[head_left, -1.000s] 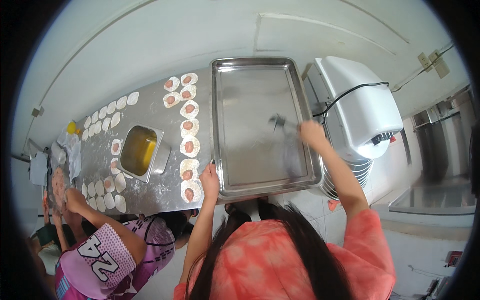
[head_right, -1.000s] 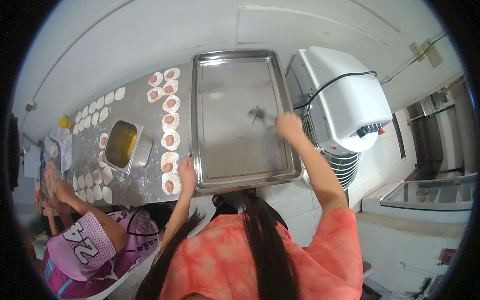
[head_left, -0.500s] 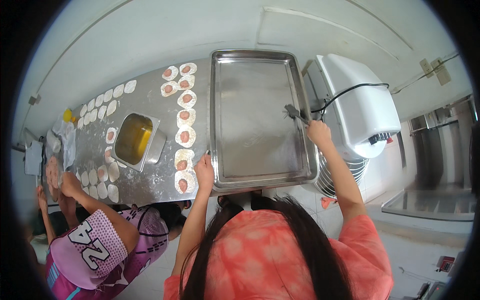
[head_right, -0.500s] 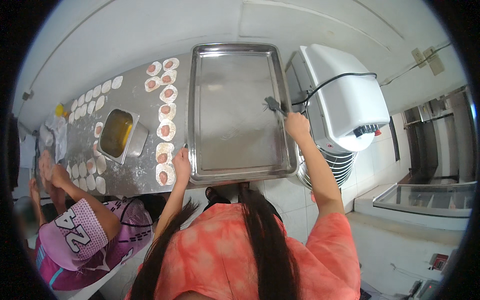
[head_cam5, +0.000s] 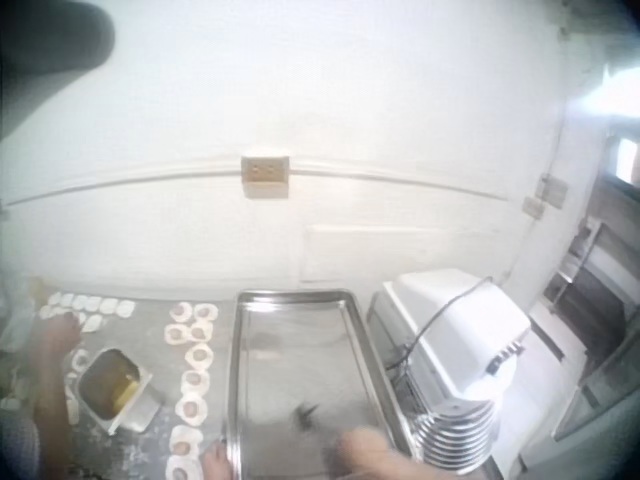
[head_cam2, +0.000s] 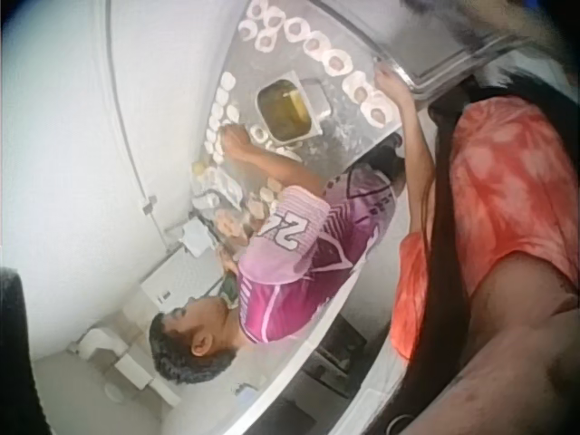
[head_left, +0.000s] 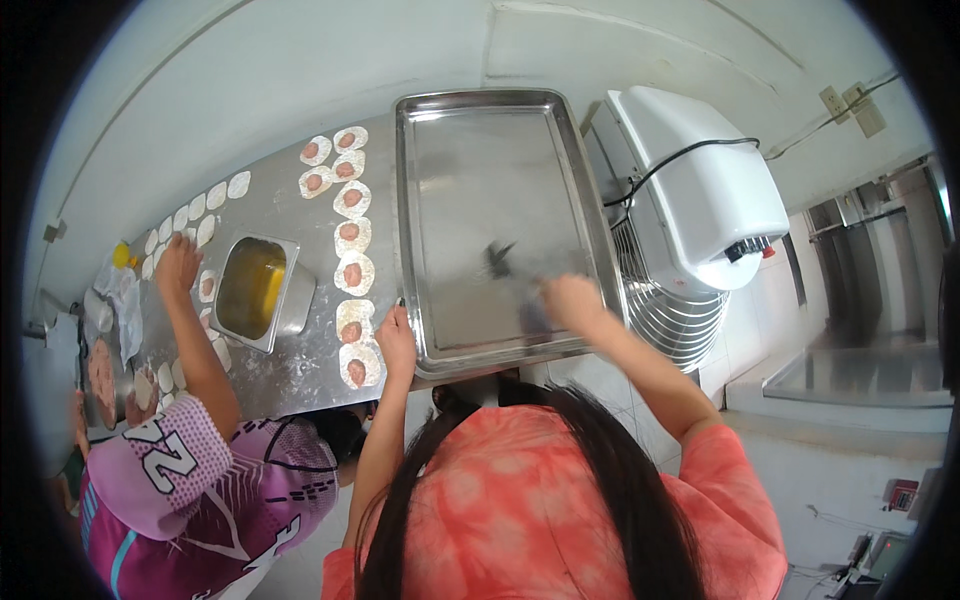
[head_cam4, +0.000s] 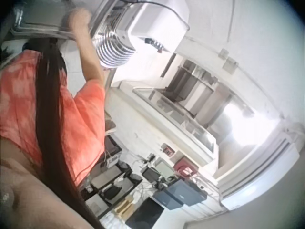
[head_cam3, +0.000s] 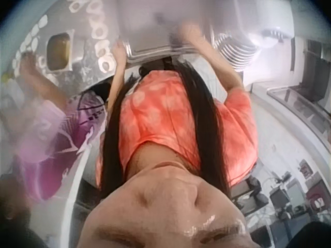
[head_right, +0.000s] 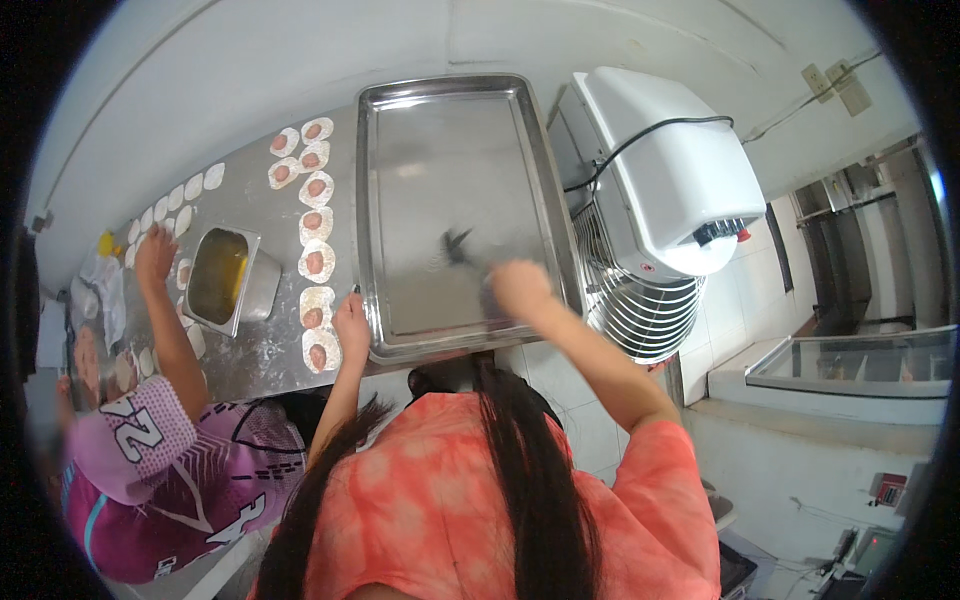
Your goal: The person prepares dumplings by placing filling onto dough circles, folding them, and arranging them on a metal tray. They also brush a tray with liquid using a brush. Another person works alongside, performing similar tasks.
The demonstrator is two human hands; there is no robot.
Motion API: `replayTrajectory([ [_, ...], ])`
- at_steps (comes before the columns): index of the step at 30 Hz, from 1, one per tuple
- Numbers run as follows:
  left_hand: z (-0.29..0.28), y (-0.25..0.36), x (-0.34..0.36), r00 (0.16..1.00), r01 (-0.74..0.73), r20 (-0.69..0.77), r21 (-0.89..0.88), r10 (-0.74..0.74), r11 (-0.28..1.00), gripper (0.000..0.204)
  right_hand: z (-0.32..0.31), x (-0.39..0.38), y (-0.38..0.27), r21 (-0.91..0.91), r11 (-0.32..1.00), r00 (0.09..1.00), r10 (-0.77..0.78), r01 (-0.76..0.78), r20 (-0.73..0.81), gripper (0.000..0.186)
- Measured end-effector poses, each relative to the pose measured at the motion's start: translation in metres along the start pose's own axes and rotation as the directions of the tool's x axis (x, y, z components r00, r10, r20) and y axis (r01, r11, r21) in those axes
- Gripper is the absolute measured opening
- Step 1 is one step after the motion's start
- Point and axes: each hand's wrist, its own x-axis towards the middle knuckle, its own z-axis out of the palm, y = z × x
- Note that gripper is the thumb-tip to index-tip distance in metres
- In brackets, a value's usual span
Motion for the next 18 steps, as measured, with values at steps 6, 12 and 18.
replayTrajectory([
  [6, 0.0, -0.007, -0.001, 1.0, 0.006, 0.003, -0.033, -0.005, 0.999, 0.031, -0.008, -0.039, 0.052, 0.07, 0.959, 0.961, 0.275, -0.275, 0.008, 0.023],
  [12, 0.006, -0.01, 0.001, 0.997, -0.068, -0.029, -0.06, 0.066, 0.996, 0.032, 0.014, -0.052, -0.021, 0.119, 0.989, 0.994, 0.079, -0.088, 0.08, 0.022],
  [18, 0.003, -0.015, 0.002, 0.998, -0.046, -0.035, -0.038, 0.044, 0.998, 0.033, 0.001, -0.071, 0.029, 0.108, 0.98, 0.985, 0.161, -0.167, 0.061, 0.018],
])
